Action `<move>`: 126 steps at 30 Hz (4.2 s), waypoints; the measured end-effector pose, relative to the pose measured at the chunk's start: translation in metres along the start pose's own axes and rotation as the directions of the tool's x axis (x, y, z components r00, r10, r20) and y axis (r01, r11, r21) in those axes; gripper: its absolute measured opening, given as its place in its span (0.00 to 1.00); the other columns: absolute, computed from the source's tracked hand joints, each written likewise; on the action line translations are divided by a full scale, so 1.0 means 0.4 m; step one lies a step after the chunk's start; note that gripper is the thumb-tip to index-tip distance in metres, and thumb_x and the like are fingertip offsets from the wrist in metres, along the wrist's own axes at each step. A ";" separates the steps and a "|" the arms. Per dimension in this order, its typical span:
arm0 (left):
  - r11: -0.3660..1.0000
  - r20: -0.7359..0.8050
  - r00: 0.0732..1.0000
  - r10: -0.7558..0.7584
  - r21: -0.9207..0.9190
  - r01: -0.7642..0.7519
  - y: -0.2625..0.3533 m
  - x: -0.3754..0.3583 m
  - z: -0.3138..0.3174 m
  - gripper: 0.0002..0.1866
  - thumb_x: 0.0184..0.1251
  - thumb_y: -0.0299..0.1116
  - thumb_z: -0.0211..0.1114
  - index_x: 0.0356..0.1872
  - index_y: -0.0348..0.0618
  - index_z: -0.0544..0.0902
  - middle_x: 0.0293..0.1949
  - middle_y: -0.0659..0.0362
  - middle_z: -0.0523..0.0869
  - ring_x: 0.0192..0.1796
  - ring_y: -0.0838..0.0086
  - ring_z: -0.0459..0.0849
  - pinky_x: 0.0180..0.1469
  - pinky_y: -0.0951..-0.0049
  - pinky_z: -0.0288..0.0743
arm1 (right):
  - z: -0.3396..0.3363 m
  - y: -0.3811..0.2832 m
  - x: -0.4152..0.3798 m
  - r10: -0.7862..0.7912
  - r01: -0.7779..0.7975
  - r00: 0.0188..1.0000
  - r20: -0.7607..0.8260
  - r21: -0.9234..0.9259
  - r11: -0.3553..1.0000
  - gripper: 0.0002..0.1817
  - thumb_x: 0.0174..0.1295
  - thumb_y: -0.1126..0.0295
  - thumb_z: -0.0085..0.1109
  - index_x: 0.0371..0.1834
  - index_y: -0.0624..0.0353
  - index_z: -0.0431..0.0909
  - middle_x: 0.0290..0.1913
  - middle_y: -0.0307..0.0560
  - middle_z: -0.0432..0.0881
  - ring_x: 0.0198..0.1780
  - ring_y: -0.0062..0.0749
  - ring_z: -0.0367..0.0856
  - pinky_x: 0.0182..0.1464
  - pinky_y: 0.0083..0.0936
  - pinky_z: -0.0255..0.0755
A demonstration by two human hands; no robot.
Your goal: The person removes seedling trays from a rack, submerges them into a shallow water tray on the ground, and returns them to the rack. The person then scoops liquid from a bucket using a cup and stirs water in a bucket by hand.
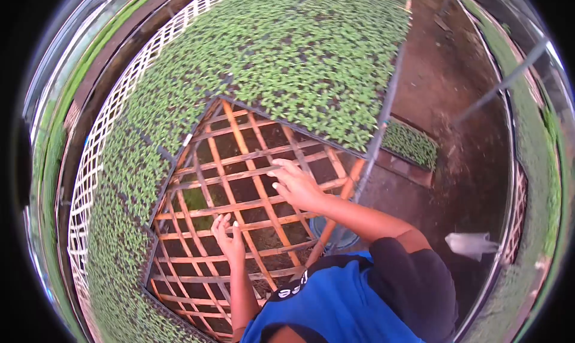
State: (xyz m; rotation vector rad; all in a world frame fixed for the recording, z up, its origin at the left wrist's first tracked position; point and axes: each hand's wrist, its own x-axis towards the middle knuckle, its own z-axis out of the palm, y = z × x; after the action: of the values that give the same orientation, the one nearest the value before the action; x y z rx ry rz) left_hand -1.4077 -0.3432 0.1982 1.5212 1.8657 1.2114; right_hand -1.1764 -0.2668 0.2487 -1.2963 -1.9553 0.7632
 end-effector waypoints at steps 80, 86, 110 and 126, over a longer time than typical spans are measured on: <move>0.823 0.818 0.211 -0.535 0.448 0.349 -0.278 -0.037 3.095 0.11 0.50 0.42 0.61 0.28 0.48 0.73 0.22 0.67 0.71 0.25 0.79 0.69 0.29 0.77 0.64 | -1.016 2.938 -1.384 0.989 -0.859 -0.140 0.053 0.490 -0.148 0.11 0.53 0.58 0.51 0.21 0.48 0.63 0.19 0.28 0.61 0.21 0.18 0.59 0.24 0.21 0.54; 0.819 0.845 0.472 -0.253 0.446 -0.360 0.041 -0.162 2.992 0.16 0.52 0.40 0.59 0.39 0.41 0.74 0.39 0.43 0.78 0.44 0.53 0.76 0.46 0.59 0.68 | -1.054 2.709 -1.191 0.902 -0.870 0.252 -0.352 0.326 0.370 0.11 0.52 0.63 0.55 0.19 0.56 0.70 0.15 0.34 0.67 0.16 0.20 0.66 0.17 0.20 0.64; 0.996 0.340 0.937 0.080 0.011 -0.089 0.801 -0.265 2.043 0.12 0.41 0.28 0.62 0.17 0.41 0.64 0.26 0.50 0.73 0.34 0.59 0.73 0.36 0.63 0.66 | -1.632 1.810 -0.799 0.618 -0.599 0.709 -0.340 0.173 0.782 0.16 0.49 0.75 0.53 0.12 0.52 0.56 0.15 0.28 0.55 0.19 0.14 0.51 0.20 0.17 0.47; 0.742 -0.301 0.706 -0.641 -0.478 0.470 0.794 -0.894 0.566 0.10 0.48 0.28 0.62 0.22 0.44 0.66 0.28 0.63 0.75 0.32 0.79 0.73 0.39 0.79 0.67 | -1.066 0.852 -0.412 -0.100 -0.234 0.829 0.551 0.503 0.832 0.15 0.49 0.71 0.58 0.18 0.59 0.60 0.50 0.52 0.68 0.51 0.31 0.64 0.52 0.26 0.58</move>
State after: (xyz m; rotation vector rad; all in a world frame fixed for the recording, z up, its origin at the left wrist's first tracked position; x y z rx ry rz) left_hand -0.9504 -0.5966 0.2809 0.3981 2.0055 1.5550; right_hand -0.6073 -0.2594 0.2145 -0.8310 -1.8735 1.7657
